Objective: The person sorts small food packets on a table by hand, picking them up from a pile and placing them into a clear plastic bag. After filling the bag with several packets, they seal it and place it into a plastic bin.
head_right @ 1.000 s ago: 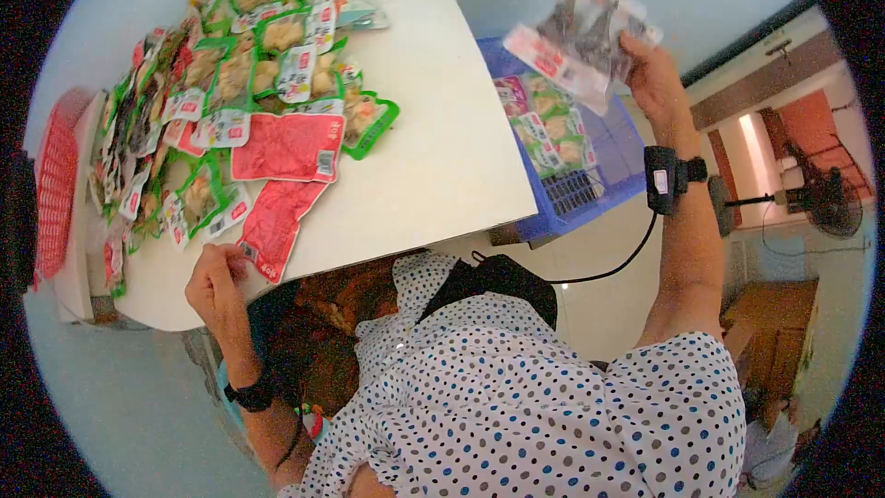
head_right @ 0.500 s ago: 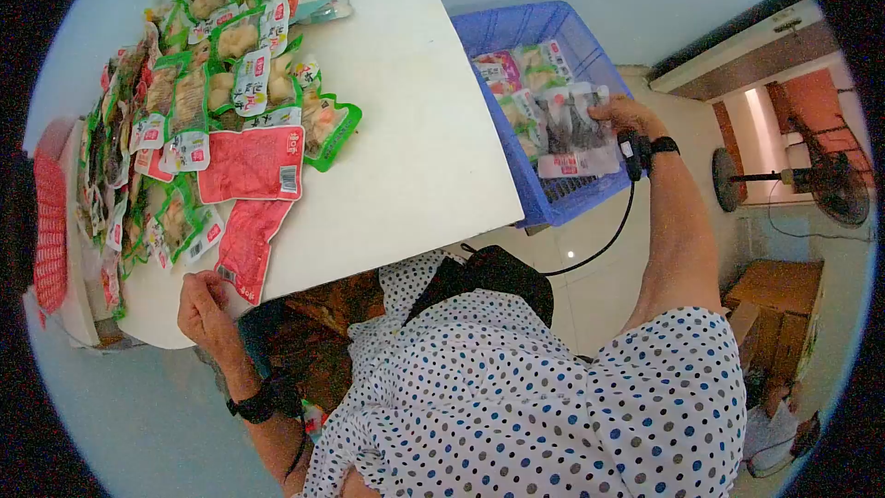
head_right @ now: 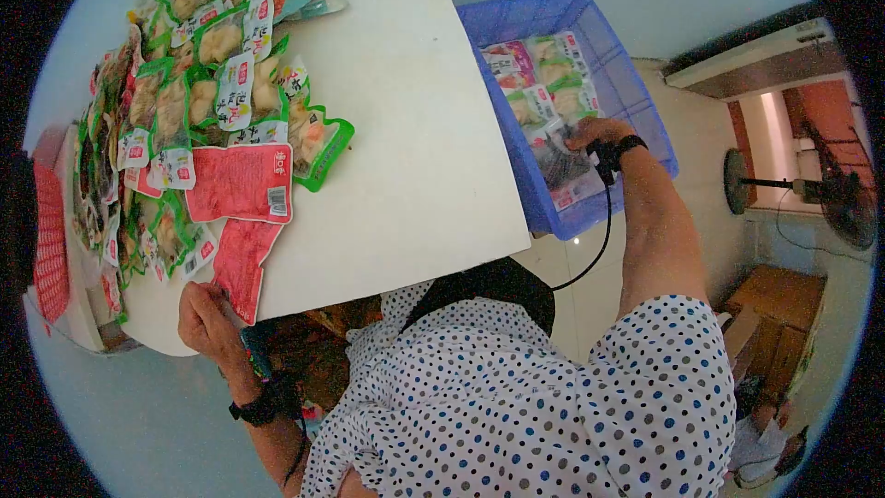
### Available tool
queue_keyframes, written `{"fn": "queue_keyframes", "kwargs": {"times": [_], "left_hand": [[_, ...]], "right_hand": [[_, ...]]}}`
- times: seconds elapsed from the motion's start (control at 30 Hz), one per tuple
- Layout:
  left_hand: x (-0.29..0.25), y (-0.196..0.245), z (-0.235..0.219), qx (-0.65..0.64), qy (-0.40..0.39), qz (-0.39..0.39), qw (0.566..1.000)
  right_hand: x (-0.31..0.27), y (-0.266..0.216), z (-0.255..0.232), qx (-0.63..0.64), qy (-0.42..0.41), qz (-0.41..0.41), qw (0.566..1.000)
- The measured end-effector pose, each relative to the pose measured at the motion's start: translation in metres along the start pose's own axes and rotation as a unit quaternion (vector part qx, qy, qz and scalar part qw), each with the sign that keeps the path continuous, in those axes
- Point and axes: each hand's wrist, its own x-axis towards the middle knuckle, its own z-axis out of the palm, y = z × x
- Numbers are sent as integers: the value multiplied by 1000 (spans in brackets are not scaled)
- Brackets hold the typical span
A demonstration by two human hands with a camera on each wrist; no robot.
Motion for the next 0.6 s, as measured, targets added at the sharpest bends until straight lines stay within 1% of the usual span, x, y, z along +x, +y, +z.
{"fn": "queue_keyframes", "kwargs": {"times": [0.07, 0.13, 0.2, 0.27, 0.3, 0.33, 0.4, 0.43, 0.5, 0.53, 0.6], "left_hand": [[-1, 1, -1, -9, -4, -12, 1000], [0, 2, -2, -18, -10, -21, 1000], [0, 5, -2, -24, -3, -17, 1000], [0, 1, -2, -43, -8, 2, 999], [-1, -2, -2, -51, -8, 12, 999], [-1, -3, -2, -53, -5, 21, 998], [0, -3, -2, -52, 0, 36, 998], [1, -7, -2, -50, 9, 49, 997], [-1, -5, -2, -70, 16, 45, 996], [-2, -3, -1, -79, 16, 41, 996], [-2, 1, -1, -71, 12, 32, 997]], "right_hand": [[2, 2, 9, 30, 29, -64, 997], [16, 8, 11, -30, -48, -103, 993], [23, 8, 9, -103, -39, -96, 989], [14, 3, 19, -185, 54, -40, 980], [-3, -10, 18, -233, 58, -24, 970], [31, 20, 21, -284, 21, -51, 957], [-20, -1, 21, -204, 67, -51, 975], [-25, -3, 22, -224, 113, -80, 965], [-38, -23, 23, -266, 137, -86, 950], [-28, -16, 23, -296, 164, -119, 933], [5, -13, 35, -290, 72, -92, 950]]}}
